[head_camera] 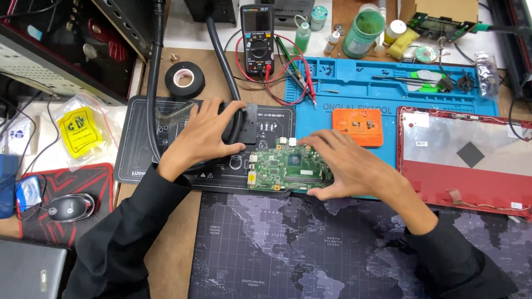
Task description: Inspecting and testing a laptop motherboard and associated components using a multimeter on a repair bench.
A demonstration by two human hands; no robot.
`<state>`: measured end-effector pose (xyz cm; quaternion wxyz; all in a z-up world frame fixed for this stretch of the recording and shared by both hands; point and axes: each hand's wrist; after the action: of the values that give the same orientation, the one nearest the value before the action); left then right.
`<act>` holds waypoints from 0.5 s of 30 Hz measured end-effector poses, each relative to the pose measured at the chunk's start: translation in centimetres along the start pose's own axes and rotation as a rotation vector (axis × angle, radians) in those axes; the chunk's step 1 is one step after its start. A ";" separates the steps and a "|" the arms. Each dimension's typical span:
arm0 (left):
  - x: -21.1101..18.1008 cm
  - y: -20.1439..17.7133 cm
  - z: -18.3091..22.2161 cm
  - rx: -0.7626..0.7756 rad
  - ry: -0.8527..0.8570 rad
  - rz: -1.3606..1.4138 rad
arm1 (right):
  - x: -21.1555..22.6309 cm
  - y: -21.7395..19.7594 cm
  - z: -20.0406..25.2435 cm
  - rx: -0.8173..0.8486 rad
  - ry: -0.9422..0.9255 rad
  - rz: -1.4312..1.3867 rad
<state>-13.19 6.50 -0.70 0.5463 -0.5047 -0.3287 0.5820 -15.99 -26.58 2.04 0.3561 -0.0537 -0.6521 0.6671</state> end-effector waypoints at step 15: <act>-0.2 0.1 1.0 -0.107 0.023 0.148 | -0.6 0.1 -0.6 -0.096 0.044 0.101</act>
<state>-14.24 6.42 -0.46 0.4779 -0.5629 -0.3149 0.5964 -15.28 -26.35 1.66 0.3332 -0.1180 -0.6720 0.6507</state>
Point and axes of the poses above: each hand's wrist, its own z-axis away from the middle knuckle, its own y-axis out of the palm, x = y × z, and after that the axes turned 11 degrees about -y, right-handed
